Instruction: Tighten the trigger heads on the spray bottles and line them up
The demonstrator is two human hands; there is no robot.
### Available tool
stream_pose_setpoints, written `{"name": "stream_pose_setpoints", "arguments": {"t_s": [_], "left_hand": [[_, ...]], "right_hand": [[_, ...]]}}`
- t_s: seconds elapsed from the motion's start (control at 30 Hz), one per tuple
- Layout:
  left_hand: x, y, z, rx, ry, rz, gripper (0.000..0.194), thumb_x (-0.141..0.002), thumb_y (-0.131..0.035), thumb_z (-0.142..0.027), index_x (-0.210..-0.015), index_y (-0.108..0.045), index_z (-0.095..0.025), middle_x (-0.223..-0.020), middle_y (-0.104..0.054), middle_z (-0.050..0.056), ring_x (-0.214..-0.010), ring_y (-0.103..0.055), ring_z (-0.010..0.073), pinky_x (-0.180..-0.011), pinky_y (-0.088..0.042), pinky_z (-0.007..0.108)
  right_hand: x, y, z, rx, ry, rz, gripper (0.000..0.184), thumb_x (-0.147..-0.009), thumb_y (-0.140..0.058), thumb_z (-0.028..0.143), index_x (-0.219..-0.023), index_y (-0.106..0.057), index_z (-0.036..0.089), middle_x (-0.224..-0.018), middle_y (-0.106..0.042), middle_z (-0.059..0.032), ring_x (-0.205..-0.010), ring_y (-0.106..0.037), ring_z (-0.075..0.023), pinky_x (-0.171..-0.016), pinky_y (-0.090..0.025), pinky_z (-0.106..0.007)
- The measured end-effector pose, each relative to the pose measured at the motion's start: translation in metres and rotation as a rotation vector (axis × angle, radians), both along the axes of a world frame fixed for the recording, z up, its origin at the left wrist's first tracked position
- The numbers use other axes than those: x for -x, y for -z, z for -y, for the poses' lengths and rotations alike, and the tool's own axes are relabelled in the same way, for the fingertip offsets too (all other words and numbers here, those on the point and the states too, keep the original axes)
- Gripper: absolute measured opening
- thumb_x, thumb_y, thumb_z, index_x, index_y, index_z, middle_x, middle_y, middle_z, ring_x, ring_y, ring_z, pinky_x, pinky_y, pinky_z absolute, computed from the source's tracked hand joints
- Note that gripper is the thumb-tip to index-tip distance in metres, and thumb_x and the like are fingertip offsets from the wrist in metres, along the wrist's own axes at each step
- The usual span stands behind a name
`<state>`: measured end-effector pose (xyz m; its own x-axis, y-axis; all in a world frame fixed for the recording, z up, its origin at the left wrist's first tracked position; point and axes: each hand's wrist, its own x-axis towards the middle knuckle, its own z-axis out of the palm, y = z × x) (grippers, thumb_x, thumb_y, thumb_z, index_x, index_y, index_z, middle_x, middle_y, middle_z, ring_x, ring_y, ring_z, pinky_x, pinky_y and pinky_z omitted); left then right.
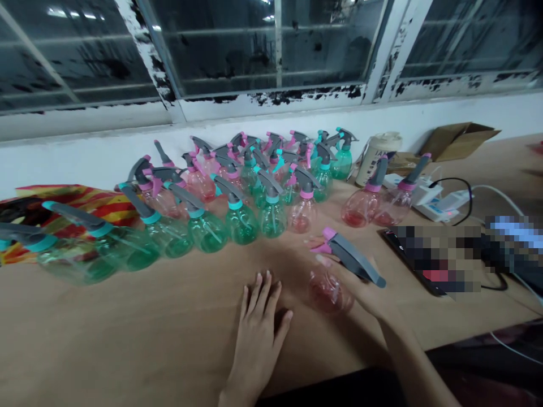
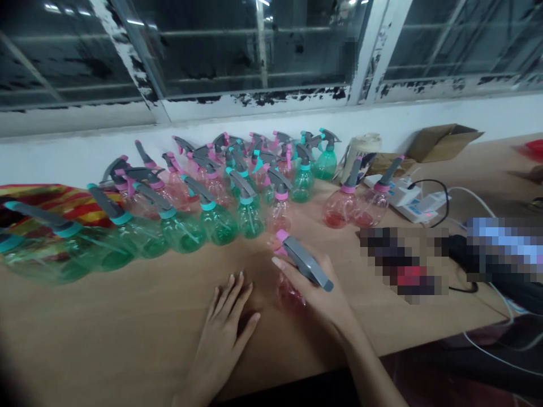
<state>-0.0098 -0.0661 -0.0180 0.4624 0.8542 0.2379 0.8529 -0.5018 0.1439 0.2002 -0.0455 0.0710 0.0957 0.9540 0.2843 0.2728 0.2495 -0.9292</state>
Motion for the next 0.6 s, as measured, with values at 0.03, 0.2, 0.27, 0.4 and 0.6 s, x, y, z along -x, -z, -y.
{"name": "stream_pose_setpoints", "arguments": {"t_s": [0.03, 0.2, 0.27, 0.4, 0.6], "left_hand": [[-0.001, 0.001, 0.001, -0.005, -0.003, 0.006, 0.048, -0.097, -0.044, -0.035, -0.140, -0.038, -0.015, -0.149, -0.035, 0.013, -0.138, -0.029, 0.0299, -0.109, -0.028, 0.057], [-0.002, 0.001, 0.002, -0.007, 0.000, 0.015, 0.049, -0.097, -0.042, -0.034, -0.141, -0.036, -0.014, -0.150, -0.033, 0.013, -0.139, -0.027, 0.0297, -0.109, -0.028, 0.056], [-0.001, 0.000, 0.003, 0.000, 0.001, 0.019, 0.049, -0.097, -0.041, -0.035, -0.142, -0.036, -0.015, -0.150, -0.034, 0.013, -0.139, -0.027, 0.0296, -0.109, -0.028, 0.056], [-0.002, -0.002, 0.003, 0.013, 0.001, 0.034, 0.049, -0.097, -0.041, -0.034, -0.142, -0.036, -0.016, -0.150, -0.034, 0.013, -0.139, -0.027, 0.0292, -0.109, -0.027, 0.056], [-0.003, -0.002, 0.001, 0.007, -0.007, 0.048, 0.046, -0.097, -0.041, -0.033, -0.139, -0.038, -0.015, -0.149, -0.036, 0.014, -0.138, -0.030, 0.0290, -0.109, -0.029, 0.056]], "right_hand": [[0.001, 0.000, 0.001, 0.012, -0.018, -0.008, 0.022, -0.081, -0.063, 0.039, -0.095, -0.071, 0.024, -0.097, -0.074, -0.0056, -0.093, -0.070, -0.0249, -0.081, -0.058, -0.036], [0.005, 0.008, 0.004, 0.013, -0.037, -0.039, 0.021, -0.079, -0.066, 0.035, -0.097, -0.070, 0.025, -0.100, -0.073, -0.0038, -0.095, -0.069, -0.0237, -0.085, -0.056, -0.035], [0.006, 0.012, 0.005, -0.012, -0.022, -0.038, 0.018, -0.078, -0.068, 0.035, -0.092, -0.070, 0.025, -0.094, -0.073, -0.0026, -0.091, -0.070, -0.0228, -0.081, -0.056, -0.033], [0.006, 0.017, 0.005, 0.015, 0.050, 0.005, 0.012, -0.081, -0.065, 0.037, -0.081, -0.067, 0.025, -0.076, -0.071, -0.0006, -0.069, -0.069, -0.0200, -0.061, -0.057, -0.030], [0.003, 0.013, 0.004, 0.044, 0.033, 0.070, 0.014, -0.084, -0.061, 0.038, -0.083, -0.068, 0.025, -0.079, -0.071, -0.0013, -0.076, -0.069, -0.0209, -0.064, -0.056, -0.030]]}}
